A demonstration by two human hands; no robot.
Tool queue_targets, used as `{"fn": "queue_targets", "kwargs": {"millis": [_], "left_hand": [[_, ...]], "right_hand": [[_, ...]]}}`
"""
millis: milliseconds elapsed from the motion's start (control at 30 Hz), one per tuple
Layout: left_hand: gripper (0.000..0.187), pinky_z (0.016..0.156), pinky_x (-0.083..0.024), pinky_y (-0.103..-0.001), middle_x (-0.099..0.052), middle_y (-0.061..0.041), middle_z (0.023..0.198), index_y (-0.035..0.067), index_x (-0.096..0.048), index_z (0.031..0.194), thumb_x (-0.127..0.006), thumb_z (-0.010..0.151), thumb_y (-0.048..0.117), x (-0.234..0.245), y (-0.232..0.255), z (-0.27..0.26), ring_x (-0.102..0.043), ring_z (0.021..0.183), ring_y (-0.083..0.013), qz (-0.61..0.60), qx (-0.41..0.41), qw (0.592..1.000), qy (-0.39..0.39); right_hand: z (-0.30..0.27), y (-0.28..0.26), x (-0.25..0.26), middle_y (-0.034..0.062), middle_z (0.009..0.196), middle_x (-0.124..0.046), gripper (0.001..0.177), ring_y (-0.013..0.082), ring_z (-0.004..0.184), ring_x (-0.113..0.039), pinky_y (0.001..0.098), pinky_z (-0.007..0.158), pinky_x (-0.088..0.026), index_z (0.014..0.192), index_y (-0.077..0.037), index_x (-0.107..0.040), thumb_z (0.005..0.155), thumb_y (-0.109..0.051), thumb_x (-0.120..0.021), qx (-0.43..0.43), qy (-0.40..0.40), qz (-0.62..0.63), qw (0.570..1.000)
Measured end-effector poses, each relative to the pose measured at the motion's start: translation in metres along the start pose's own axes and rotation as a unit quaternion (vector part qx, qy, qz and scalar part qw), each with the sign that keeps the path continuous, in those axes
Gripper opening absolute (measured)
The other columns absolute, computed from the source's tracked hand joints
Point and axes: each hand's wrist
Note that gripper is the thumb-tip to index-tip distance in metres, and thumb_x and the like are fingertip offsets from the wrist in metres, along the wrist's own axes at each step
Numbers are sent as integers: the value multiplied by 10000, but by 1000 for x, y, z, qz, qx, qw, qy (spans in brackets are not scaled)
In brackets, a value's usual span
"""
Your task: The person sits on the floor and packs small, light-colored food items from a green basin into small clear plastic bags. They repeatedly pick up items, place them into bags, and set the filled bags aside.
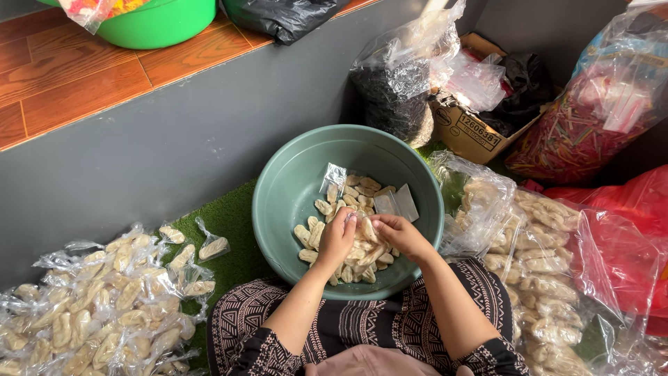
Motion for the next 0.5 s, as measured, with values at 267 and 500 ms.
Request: {"fn": "queue_targets", "kwargs": {"millis": [267,500], "left_hand": [[129,690,-513,-362,-668,-123,865,75,-618,1094,-597,1050,194,-1,-10,-3,-641,767,-308,-39,31,996,-74],[125,1119,-200,-514,-707,-54,835,93,-642,941,-575,1010,173,-16,-9,-2,-664,867,-242,93,68,993,39]], "right_hand": [[11,36,-19,-5,881,-695,148,33,771,-572,214,669,-491,1038,20,-723,1006,-113,-670,50,68,36,996],[19,41,-57,2,885,-631,117,42,722,-547,203,618,-454,991,-62,-556,971,17,-639,149,167,185,957]]}}
Point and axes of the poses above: each hand's wrist, its own z-axis towards the middle knuckle, its own x-axis out of the back of the hand, y = z × x
